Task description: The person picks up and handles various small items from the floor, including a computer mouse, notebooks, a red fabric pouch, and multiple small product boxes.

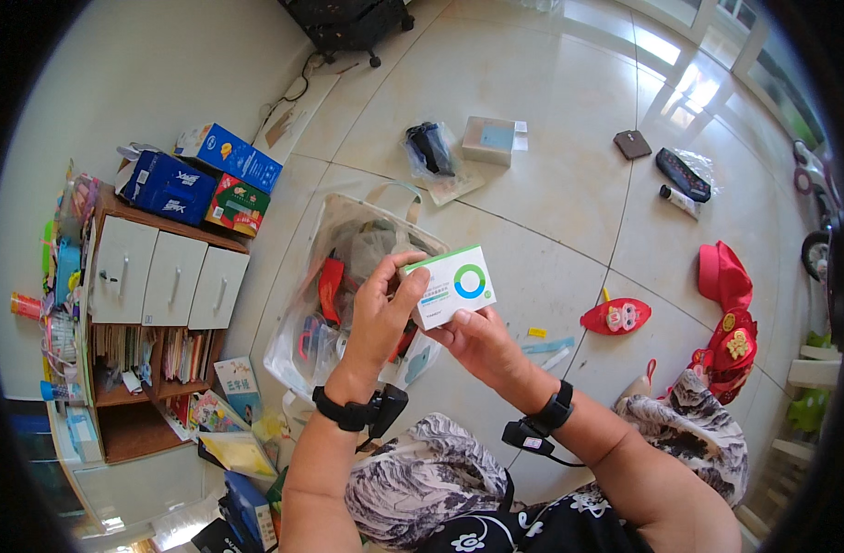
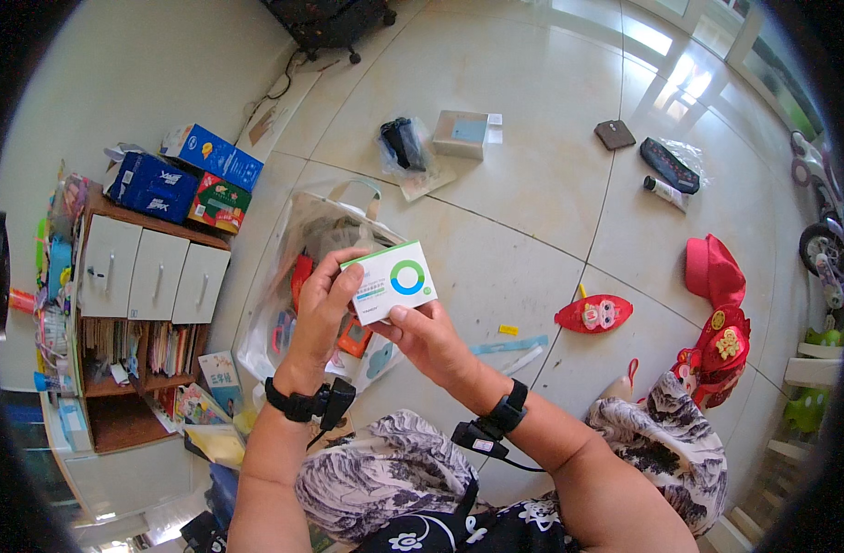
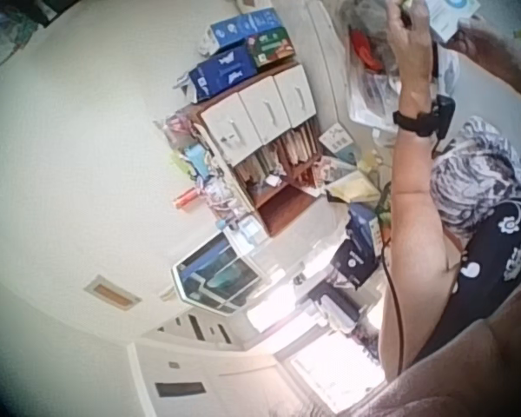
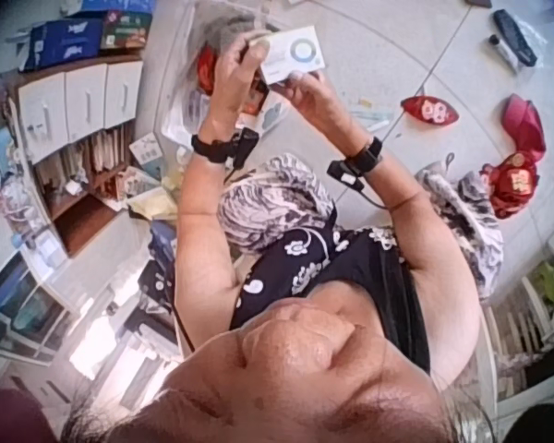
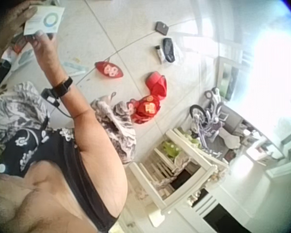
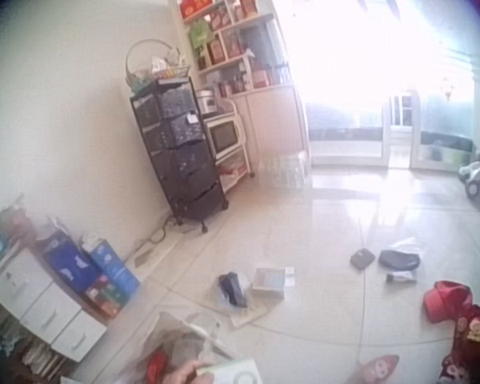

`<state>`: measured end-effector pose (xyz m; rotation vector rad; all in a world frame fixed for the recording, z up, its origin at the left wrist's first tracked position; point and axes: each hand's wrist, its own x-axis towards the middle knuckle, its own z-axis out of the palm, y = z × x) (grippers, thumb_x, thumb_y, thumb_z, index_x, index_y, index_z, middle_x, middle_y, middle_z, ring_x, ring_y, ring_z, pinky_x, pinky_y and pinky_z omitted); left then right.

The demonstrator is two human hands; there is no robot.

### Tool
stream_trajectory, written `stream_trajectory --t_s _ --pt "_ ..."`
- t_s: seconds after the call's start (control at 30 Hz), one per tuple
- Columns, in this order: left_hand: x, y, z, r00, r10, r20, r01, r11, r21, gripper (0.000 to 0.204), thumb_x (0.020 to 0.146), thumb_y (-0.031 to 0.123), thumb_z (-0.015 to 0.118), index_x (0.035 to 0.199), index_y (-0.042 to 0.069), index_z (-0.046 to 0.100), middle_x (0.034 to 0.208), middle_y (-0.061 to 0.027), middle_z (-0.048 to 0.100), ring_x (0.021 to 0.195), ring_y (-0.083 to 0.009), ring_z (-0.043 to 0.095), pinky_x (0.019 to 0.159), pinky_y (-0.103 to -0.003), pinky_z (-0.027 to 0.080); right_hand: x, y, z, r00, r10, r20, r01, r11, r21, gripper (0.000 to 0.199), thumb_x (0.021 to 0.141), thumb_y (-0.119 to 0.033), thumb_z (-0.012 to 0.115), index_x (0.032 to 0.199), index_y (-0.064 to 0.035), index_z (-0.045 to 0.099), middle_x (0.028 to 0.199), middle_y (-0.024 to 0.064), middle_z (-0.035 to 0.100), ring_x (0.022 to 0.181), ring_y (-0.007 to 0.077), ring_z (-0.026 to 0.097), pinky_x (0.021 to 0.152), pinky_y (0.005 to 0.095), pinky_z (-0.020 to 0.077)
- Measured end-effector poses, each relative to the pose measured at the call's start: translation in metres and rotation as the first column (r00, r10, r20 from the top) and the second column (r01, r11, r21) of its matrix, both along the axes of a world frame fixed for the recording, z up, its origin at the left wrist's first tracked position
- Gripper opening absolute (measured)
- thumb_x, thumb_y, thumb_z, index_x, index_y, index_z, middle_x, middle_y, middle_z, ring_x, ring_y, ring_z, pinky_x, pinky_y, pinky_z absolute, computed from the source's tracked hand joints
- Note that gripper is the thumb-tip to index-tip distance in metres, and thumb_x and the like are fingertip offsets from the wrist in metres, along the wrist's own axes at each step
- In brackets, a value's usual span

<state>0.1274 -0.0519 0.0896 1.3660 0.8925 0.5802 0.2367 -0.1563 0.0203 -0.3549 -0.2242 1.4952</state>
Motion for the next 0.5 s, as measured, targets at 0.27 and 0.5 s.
stream_trajectory --t_s 0.27,0.5 --pt "-0.001 0.002 -0.0046 1.0 0.003 0.023 -0.003 1.0 0.004 0.037 0.095 0.034 0.061 0.113 0.002 0.061 0.093 -0.003 0.062 0.084 -0.0074 0.055 0.075 -0.022 0.046 0.001 0.0017 0.0015 1.0 -0.009 -0.027 0.009 1.0 0.014 0.051 0.089 -0.018 0.061 0.133 -0.0015 0.04 0.127 0.0121 0.055 0.116 0.0242 0.056 0.103 0.0404 0.0445" --pt "-0.0013 0.0001 -0.0005 1.0 0.0 0.016 0.0 1.0 -0.002 0.038 0.096 0.036 0.058 0.112 0.002 0.061 0.095 -0.0029 0.063 0.086 -0.0073 0.056 0.075 -0.022 0.047 0.0005 0.0012 0.0039 1.0 -0.016 -0.024 0.016 1.0 -0.003 0.053 0.089 -0.019 0.062 0.133 -0.0011 0.04 0.127 0.0127 0.055 0.115 0.0243 0.057 0.102 0.0391 0.0457"
